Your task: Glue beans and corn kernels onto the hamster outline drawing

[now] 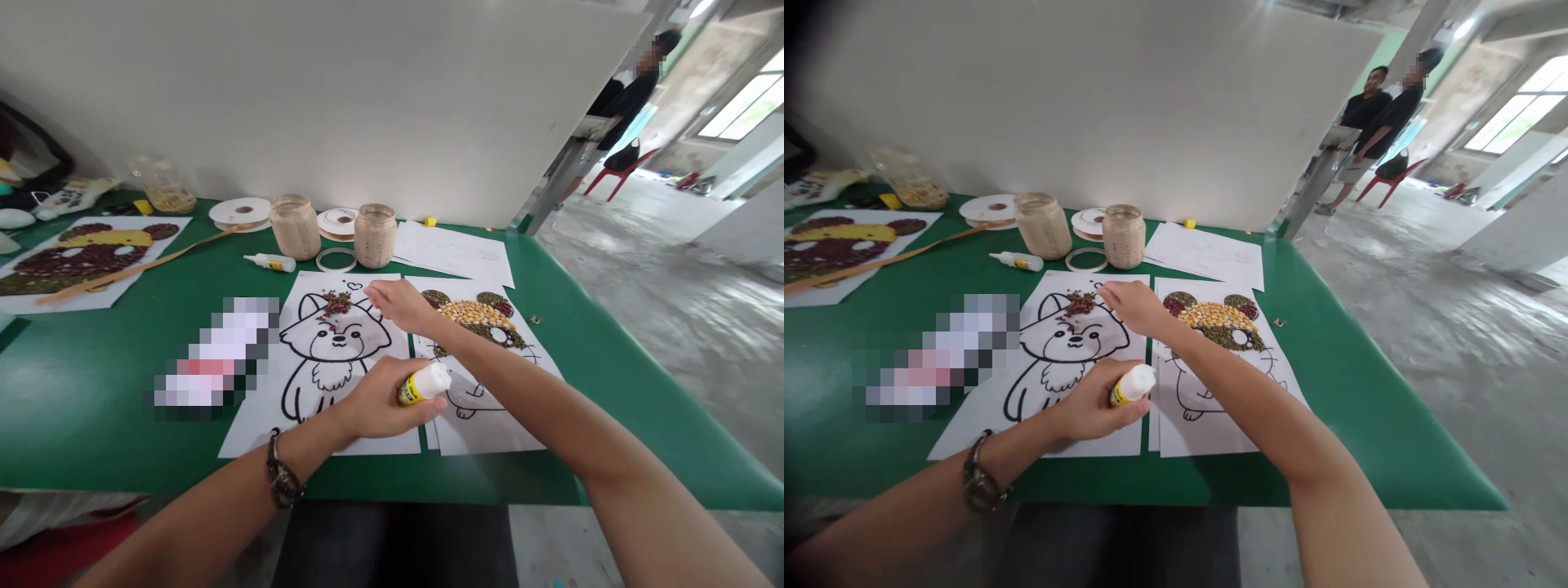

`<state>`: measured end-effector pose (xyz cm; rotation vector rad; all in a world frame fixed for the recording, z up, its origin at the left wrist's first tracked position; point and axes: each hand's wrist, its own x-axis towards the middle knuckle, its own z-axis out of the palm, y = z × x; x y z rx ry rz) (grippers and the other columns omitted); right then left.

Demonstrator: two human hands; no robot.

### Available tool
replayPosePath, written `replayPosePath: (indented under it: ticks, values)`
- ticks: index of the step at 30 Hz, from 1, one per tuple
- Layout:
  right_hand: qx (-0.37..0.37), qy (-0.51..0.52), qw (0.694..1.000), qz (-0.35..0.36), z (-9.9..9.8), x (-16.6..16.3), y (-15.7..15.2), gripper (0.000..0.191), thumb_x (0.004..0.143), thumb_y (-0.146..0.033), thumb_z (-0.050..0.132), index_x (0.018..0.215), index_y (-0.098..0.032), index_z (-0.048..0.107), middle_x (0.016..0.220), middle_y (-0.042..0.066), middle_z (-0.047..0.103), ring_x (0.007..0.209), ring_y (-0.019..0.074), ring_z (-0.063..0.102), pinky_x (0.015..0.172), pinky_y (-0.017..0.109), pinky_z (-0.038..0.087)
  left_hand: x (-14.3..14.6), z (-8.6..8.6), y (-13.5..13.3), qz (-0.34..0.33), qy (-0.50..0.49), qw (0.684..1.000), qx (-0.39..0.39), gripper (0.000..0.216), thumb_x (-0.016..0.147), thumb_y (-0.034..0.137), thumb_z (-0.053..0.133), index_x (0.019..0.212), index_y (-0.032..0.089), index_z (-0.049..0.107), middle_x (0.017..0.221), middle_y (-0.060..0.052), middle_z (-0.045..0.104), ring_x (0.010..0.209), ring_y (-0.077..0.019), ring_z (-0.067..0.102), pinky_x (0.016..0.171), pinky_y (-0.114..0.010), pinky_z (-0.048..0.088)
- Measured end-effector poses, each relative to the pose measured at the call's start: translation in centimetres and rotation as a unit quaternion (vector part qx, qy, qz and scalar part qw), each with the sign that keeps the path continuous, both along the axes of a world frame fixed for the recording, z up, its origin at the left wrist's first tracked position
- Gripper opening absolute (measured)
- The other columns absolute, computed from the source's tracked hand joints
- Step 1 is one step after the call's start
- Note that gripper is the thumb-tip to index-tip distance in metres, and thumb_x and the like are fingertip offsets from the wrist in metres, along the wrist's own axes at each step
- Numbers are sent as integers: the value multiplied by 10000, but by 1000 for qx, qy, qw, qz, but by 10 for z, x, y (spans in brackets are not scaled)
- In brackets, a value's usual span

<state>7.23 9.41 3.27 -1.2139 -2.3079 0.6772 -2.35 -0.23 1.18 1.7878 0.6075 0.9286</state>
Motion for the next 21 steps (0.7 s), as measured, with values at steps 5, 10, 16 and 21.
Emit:
replayPosePath:
  ticks: [5,10,16,21]
  values:
    - [65,-72,992,79,-10,-13,11,88,809,-205,519,735,-173,553,737,4,548,676,114,460,594,236,293,0,-1,1,19,7,999,50,178,703,256,534,578,178,433,481,69,396,441,-65,345,445,-197,284]
    - [71,-120,976,168,-21,-28,15,167,806,-137,529,940,-193,611,972,41,592,861,140,513,669,239,346,0,-1,0,29,7,997,64,168,700,237,528,578,178,429,483,68,397,439,-66,345,444,-200,285]
    - [63,-148,973,164,-24,-36,14,147,818,-116,497,880,-128,630,952,77,603,855,151,533,737,261,380,0,-1,0,22,2,998,58,171,724,243,509,584,177,437,466,63,421,424,-68,360,429,-200,306]
    - [67,-152,974,153,-24,-38,15,161,822,-118,454,842,-100,613,910,98,593,807,159,523,707,272,378,1,-1,0,15,-5,999,42,164,736,254,502,600,184,442,411,73,422,392,-69,366,412,-198,323]
